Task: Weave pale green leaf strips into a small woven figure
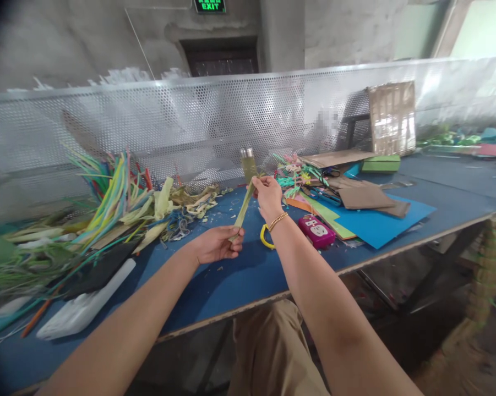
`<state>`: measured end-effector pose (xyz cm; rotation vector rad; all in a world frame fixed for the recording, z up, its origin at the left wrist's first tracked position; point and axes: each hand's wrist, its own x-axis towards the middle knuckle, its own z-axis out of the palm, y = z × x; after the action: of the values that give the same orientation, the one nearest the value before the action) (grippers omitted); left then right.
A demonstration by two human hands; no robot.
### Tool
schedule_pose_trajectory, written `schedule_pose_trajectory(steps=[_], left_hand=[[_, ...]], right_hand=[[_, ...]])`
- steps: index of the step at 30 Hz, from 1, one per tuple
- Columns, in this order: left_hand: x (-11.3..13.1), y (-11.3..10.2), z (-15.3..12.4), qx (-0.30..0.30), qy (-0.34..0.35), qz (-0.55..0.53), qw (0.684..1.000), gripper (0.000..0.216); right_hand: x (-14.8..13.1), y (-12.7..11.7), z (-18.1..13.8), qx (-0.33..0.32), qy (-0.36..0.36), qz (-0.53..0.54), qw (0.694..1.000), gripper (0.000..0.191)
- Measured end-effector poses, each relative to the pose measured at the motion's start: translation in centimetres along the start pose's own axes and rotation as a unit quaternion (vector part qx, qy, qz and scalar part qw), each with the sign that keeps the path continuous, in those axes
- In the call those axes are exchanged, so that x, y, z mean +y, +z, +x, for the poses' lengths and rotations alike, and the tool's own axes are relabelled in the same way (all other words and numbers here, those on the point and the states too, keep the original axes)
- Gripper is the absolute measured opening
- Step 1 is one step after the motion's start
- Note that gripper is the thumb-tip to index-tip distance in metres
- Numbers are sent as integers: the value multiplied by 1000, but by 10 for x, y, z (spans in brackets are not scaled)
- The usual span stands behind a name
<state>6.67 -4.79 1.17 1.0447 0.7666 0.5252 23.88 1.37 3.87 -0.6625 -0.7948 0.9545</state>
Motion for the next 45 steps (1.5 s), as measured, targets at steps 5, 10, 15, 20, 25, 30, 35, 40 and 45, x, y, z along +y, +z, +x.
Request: schedule_pose_trajectory(steps=[5, 10, 15, 20, 25, 30, 35, 40, 45], left_hand=[[0, 1, 2, -6, -6, -28, 1000, 11], [-5, 4, 7, 31, 59, 77, 995, 13], [-8, 9, 9, 57, 113, 191, 973, 23], [-7, 10, 7, 43, 145, 228, 962, 33], [-8, 11, 4, 38, 159, 232, 959, 40], [-6, 6, 9, 89, 187, 270, 940, 28], [5, -7, 11, 177, 288, 383, 860, 9], [6, -9, 11, 206, 219, 310, 902, 6], [5, 0, 8, 210, 191, 198, 938, 14]], right_hand=[[-5, -1, 0, 12, 14, -3, 1000, 28], [-7, -5, 2, 26, 33, 3, 999, 29], [-4, -9, 7, 77, 25, 12, 997, 24], [-2, -6, 7, 81, 13, 13, 997, 25], [0, -8, 9, 66, 12, -4, 998, 24], [-2, -12, 11, 52, 2, -44, 998, 26], [-9, -10, 8, 3, 36, -26, 999, 31], [-15, -8, 4, -20, 48, -19, 998, 34], [-17, -7, 3, -21, 56, -27, 998, 33]])
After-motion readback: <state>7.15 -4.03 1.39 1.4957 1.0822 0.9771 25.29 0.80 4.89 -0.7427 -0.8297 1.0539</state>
